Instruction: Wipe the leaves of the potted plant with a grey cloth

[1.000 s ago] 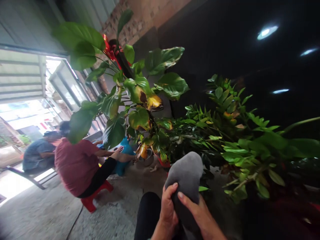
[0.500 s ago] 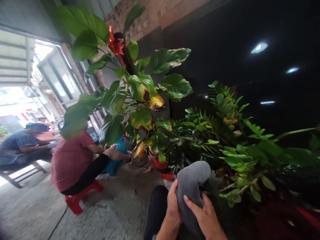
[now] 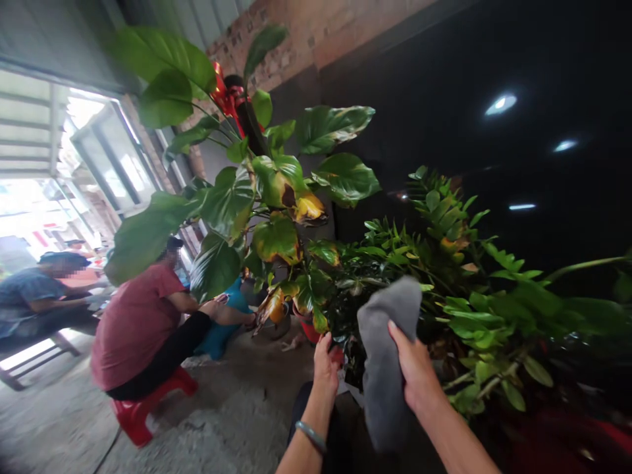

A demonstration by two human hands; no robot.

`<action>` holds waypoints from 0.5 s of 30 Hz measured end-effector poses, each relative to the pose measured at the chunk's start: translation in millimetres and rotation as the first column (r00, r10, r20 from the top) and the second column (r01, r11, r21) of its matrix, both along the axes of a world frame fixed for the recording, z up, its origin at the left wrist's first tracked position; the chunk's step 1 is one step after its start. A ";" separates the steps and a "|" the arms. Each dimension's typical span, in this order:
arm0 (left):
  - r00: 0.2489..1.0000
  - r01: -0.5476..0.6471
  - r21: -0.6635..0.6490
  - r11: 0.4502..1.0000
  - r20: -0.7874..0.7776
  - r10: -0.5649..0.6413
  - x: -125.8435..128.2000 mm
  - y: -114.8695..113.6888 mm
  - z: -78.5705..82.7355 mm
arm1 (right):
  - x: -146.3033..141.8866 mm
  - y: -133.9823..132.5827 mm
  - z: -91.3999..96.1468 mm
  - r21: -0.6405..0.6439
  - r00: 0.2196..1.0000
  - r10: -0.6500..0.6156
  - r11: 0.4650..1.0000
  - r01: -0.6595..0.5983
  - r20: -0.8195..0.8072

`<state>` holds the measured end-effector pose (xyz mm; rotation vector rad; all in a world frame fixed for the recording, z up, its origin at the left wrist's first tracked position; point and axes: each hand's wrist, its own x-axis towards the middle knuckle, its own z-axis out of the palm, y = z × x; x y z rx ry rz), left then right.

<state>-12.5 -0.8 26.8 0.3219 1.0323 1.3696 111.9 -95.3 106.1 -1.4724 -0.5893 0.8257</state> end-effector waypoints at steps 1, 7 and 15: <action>0.999 0.017 0.063 0.998 0.037 -0.019 1.5 6.4 -3.6 | -4.1 -5.7 -15.6 -0.085 0.988 0.082 0.992 -0.094 -0.132; 0.985 0.022 0.236 0.972 0.159 -0.061 4.7 31.2 -14.1 | -31.4 -38.2 -17.8 0.048 0.988 0.155 0.987 -0.155 0.019; 0.983 0.007 0.126 0.992 0.180 -0.030 6.6 37.7 -21.6 | -12.8 -2.7 19.9 0.010 0.947 0.166 0.986 -0.169 -0.275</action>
